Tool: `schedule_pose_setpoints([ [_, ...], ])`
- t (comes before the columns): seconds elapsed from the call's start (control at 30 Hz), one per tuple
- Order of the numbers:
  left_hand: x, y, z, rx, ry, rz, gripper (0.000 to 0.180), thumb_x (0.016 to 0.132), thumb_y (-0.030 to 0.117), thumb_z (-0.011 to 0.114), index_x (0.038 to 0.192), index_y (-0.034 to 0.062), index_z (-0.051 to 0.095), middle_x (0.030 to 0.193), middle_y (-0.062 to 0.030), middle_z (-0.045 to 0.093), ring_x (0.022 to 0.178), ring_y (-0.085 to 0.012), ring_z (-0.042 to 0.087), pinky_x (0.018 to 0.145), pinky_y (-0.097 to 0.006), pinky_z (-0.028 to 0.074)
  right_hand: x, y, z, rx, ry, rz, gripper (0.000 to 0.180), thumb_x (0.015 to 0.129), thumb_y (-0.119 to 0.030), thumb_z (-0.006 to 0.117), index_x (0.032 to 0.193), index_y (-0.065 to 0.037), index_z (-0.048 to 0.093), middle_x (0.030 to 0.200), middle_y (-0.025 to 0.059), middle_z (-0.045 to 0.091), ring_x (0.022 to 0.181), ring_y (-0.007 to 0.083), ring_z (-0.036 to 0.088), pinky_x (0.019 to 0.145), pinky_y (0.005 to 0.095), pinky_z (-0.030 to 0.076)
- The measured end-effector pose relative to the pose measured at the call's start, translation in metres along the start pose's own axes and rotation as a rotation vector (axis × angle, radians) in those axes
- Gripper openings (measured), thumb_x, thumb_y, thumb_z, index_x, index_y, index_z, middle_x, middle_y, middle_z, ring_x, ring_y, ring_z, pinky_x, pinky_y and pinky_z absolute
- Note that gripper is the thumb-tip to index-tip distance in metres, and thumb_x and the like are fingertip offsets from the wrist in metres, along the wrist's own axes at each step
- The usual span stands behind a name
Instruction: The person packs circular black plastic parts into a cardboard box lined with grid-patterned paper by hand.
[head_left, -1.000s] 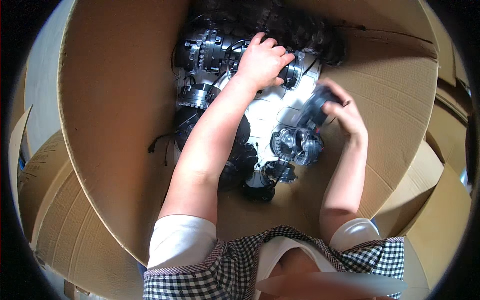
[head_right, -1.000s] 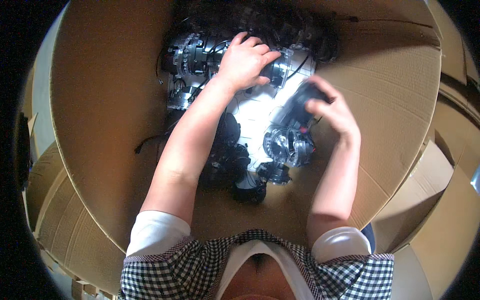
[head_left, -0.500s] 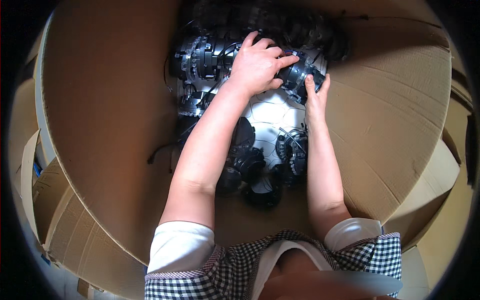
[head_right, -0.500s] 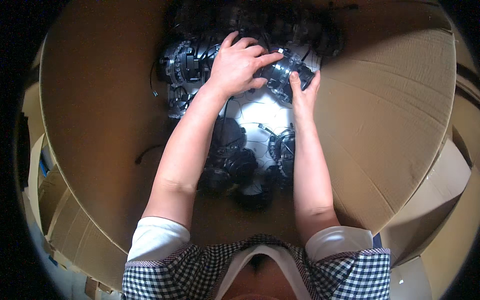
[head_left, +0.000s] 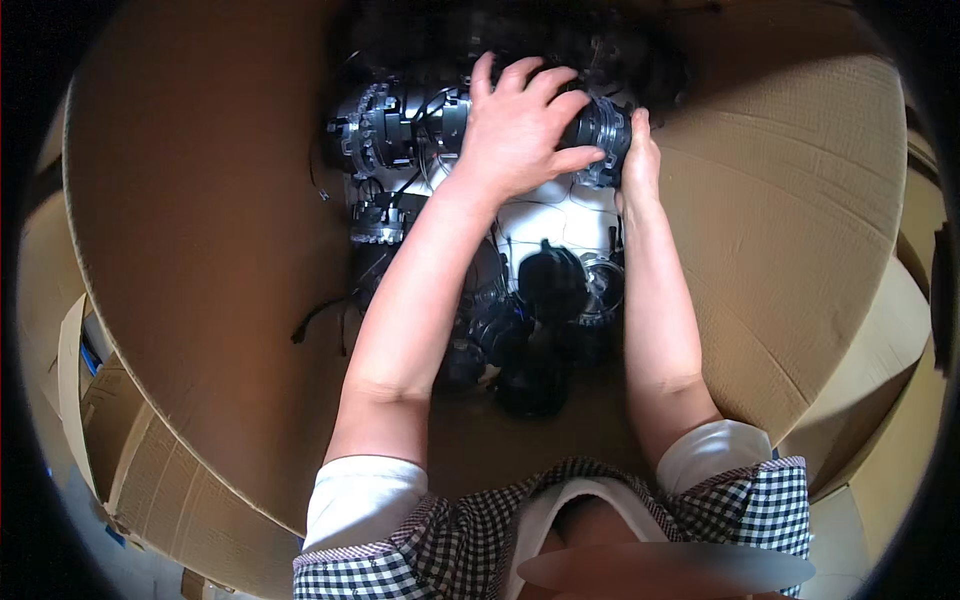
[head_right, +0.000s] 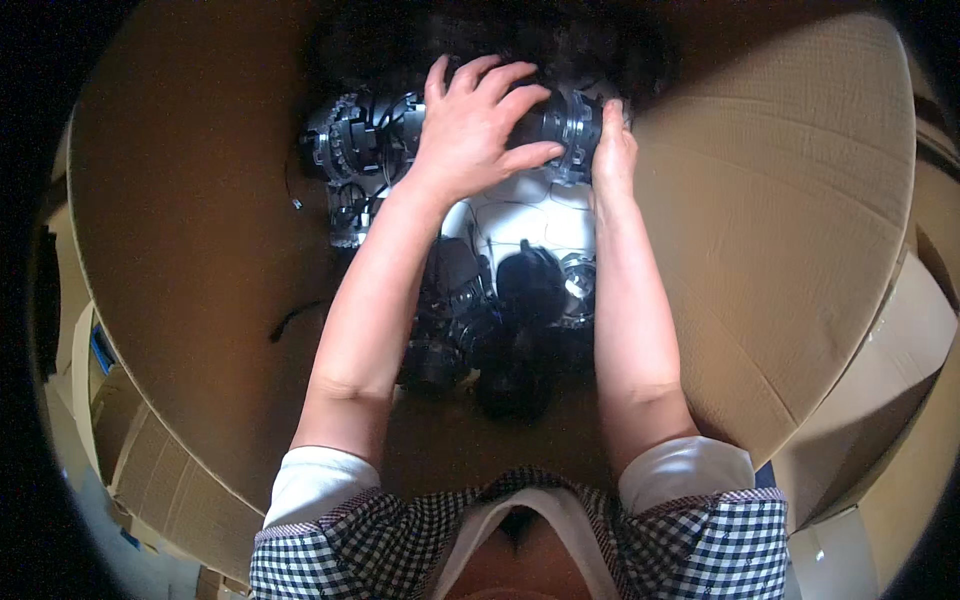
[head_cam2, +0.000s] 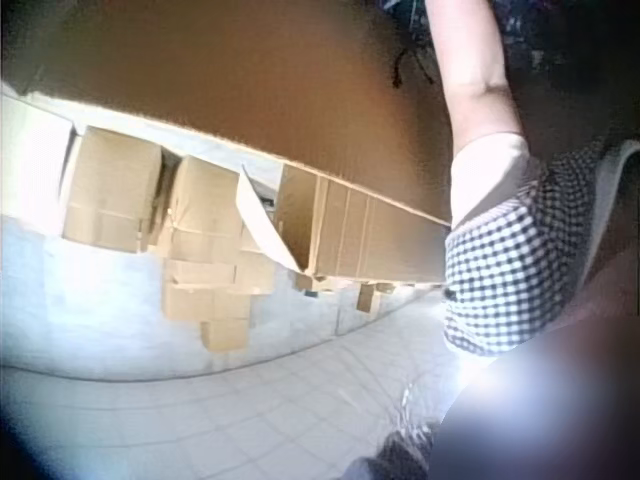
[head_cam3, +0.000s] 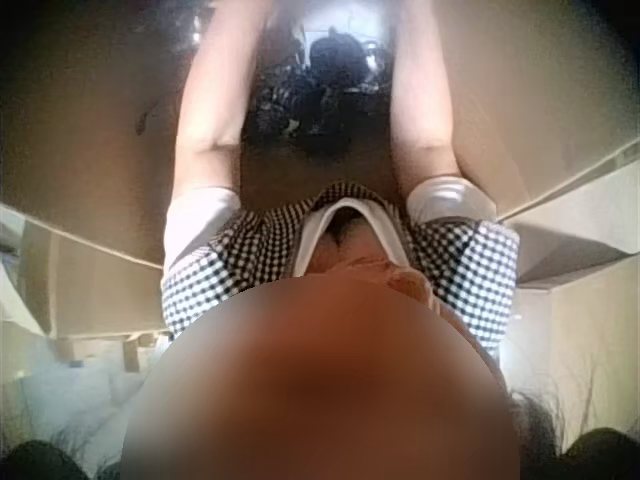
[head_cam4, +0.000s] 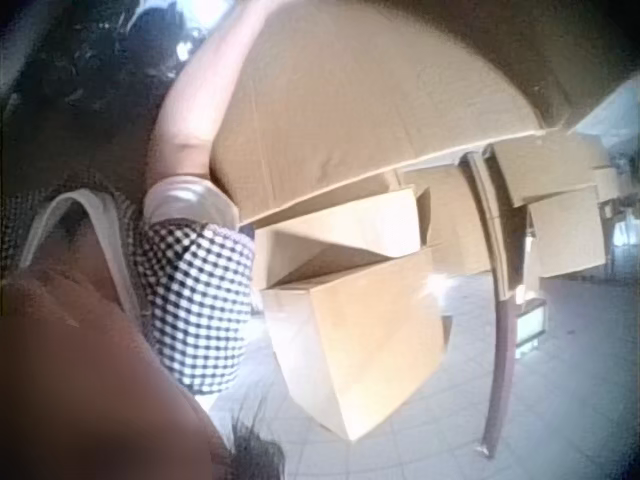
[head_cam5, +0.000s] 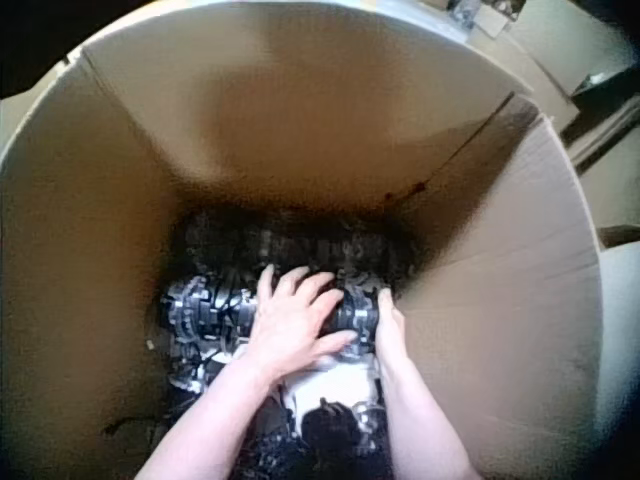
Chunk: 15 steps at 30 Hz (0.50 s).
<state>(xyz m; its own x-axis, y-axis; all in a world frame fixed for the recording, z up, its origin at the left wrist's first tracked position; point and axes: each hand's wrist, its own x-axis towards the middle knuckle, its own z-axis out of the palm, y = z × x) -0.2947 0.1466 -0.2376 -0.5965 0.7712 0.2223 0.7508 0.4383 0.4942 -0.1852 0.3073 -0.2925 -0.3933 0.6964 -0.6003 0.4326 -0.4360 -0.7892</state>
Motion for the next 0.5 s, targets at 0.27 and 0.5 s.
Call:
schedule_pose_setpoints([
  [0.27, -0.002, 0.012, 0.036, 0.106, -0.127, 0.131, 0.079, 0.065, 0.056, 0.073, 0.136, 0.0343, 0.047, 0.140, 0.0056, 0.049, 0.127, -0.0201, 0.047, 0.095, -0.043, 0.043, -0.025, 0.001, -0.008, 0.108, -0.172, -0.004, 0.060, 0.095, -0.054, 0.049, 0.126, -0.003, 0.053, 0.118, 0.0092, 0.061, 0.102, 0.0206, 0.059, 0.090, 0.0374, 0.048],
  [0.5, -0.007, 0.008, 0.050, 0.058, -0.207, 0.139, 0.078, 0.065, 0.052, 0.076, 0.135, 0.0336, 0.048, 0.140, 0.0052, 0.049, 0.127, -0.0222, 0.047, 0.095, -0.043, 0.044, -0.118, 0.104, -0.039, -1.452, -0.174, -0.324, 0.075, 0.077, -0.058, 0.066, 0.123, 0.000, 0.053, 0.126, 0.0263, 0.050, 0.104, 0.0435, 0.056, 0.089, 0.0495, 0.045],
])
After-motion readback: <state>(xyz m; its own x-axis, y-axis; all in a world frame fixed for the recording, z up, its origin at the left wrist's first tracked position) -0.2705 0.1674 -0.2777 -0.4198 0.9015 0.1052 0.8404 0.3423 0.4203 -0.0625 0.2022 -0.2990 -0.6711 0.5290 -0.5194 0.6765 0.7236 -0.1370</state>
